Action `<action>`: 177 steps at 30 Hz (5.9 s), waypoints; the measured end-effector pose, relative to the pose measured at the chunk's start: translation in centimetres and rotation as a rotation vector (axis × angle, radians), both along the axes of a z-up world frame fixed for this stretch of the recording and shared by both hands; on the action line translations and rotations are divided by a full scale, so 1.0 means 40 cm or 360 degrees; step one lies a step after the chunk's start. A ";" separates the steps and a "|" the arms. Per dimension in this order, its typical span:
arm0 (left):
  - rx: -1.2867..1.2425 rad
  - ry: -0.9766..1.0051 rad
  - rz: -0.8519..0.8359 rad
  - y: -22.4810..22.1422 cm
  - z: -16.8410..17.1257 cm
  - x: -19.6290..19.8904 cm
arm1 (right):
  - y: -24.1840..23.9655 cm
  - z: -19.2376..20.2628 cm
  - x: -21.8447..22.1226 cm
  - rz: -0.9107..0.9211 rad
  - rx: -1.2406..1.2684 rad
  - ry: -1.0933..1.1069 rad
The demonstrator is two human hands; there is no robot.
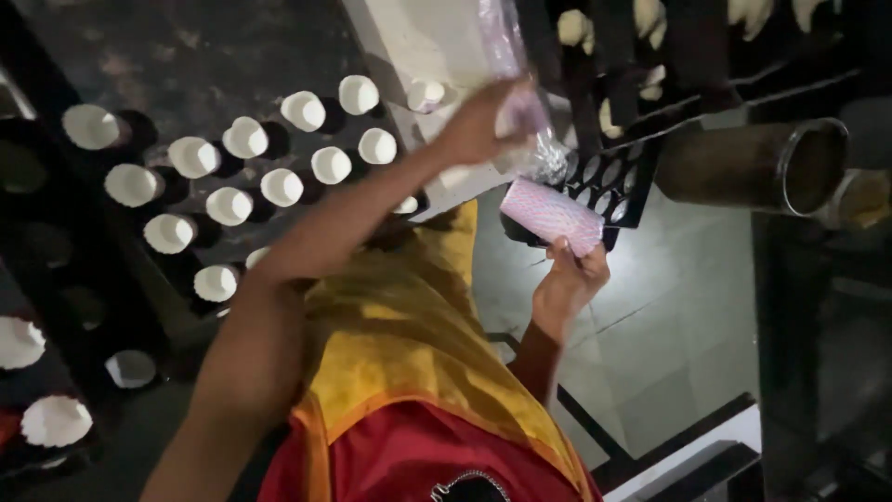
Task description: The person takes printed paper baking cups and presses them one at a time into the cavities of black trays, filling the tray holes. They briefly open a plastic-wrapped bundle of cups and continue placing cups into the tray cavities.
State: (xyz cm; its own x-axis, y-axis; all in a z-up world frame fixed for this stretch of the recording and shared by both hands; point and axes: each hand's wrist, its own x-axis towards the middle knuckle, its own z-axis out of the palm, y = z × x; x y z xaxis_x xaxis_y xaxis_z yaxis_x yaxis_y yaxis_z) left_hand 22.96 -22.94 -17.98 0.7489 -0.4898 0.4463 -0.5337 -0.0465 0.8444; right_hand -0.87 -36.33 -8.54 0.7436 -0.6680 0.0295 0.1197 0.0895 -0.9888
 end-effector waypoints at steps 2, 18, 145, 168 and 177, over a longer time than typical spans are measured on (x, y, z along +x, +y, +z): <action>-0.0015 0.0568 -0.0251 0.041 0.006 -0.128 | 0.041 0.023 0.029 0.0105 -0.0085 0.0148; 0.0340 0.0361 -0.0074 0.367 0.181 -0.364 | 0.212 -0.105 0.077 0.1027 0.0056 0.0440; -0.1921 0.1104 0.1444 0.619 0.131 -0.462 | 0.541 -0.155 0.328 0.2446 0.0476 0.0269; -0.1112 0.1065 0.1010 0.676 0.177 -0.511 | 0.424 -0.180 0.247 0.1961 0.1328 0.0664; -0.0276 0.0818 0.0491 0.507 0.247 -0.477 | 0.285 -0.150 0.285 0.1685 0.1717 0.0414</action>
